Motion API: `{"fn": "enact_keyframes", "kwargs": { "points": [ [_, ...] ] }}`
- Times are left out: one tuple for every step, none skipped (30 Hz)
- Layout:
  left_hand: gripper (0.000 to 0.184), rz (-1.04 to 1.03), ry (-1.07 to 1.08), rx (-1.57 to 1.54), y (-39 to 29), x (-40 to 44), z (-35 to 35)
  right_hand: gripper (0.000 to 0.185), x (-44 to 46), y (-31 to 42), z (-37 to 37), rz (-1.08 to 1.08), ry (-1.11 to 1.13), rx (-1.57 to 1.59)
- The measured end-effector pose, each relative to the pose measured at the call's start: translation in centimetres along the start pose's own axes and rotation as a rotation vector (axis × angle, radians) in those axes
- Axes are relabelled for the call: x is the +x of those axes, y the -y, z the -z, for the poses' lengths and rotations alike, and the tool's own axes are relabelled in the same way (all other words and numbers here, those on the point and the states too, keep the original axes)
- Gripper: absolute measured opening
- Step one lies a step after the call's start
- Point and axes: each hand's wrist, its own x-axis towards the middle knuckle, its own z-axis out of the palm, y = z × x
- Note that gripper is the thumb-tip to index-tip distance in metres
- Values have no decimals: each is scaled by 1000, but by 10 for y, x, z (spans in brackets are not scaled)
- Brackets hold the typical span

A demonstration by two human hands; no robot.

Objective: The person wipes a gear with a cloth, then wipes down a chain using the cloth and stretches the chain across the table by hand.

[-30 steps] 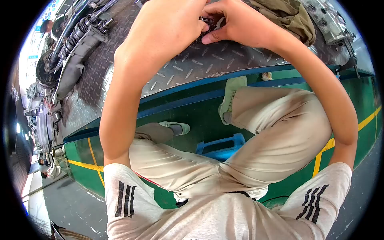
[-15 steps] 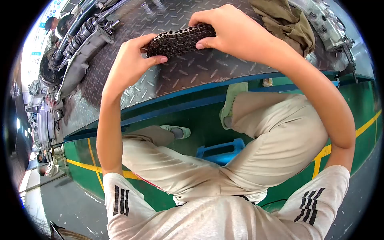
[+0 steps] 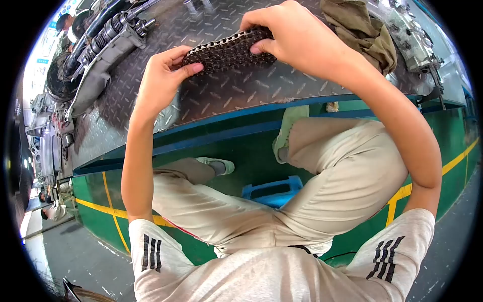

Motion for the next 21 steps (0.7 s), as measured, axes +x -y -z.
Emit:
{"fn": "enact_keyframes", "kwargs": {
  "points": [
    [22, 2, 0, -1, -1, -2, 1, 32, -1, 3, 0, -104, 80, -36],
    [22, 32, 8, 44, -5, -4, 3, 33, 0, 6, 0, -206, 158, -74],
    [22, 59, 16, 89, -7, -5, 6, 33, 2, 9, 3, -203, 157, -77],
    [25, 26, -8, 166, -4, -5, 6, 34, 4, 12, 7, -221, 202, -105],
    [25, 23, -16, 164, -7, -6, 6, 35, 7, 15, 10, -236, 246, -135],
    [26, -44, -45, 224, -12, -7, 3, 37, 1, 13, 6, -140, 166, -211],
    [28, -107, -72, 284, -15, -8, 0, 37, 0, 12, 1, -135, 167, -213],
    [33, -117, -77, 293, -14, -7, -3, 39, -1, 13, -4, -130, 169, -234],
    [33, -119, -79, 293, -16, -7, -5, 41, -2, 13, -8, -127, 168, -256],
    [34, -93, -94, 309, -17, -7, -6, 42, -2, 7, -11, -105, 156, -251],
    [36, -66, -108, 325, -19, -7, -7, 42, -1, 5, -12, -103, 156, -254],
    [36, -71, -110, 324, -20, -7, -7, 41, 0, 4, -11, -113, 197, -227],
    [37, -71, -95, 314, -21, -8, -6, 40, 2, 3, -10, -120, 239, -201],
    [38, -72, -84, 304, -22, -7, -5, 39, 5, 2, -8, -124, 281, -176],
    [38, -79, -94, 302, -24, -4, -3, 39, 7, 2, -6, -118, 279, -186],
    [38, -74, -70, 328, -26, -1, -1, 38, 7, 3, -3, -135, 291, -165],
    [38, -67, -47, 355, -28, 1, 0, 37, 8, 3, -2, -153, 304, -143],
    [38, -69, -54, 352, -30, 5, -2, 26, 8, -2, -5, -82, 165, -62],
    [37, -89, -73, 339, -31, 8, -5, 26, 7, -7, -3, -79, 166, -67],
    [36, -116, -92, 329, -35, 15, -8, 27, 8, -10, 0, -101, 175, -119],
    [32, -147, -88, 392, -41, 22, -11, 27, 11, -12, 7, -121, 179, -175]
  ]
}}
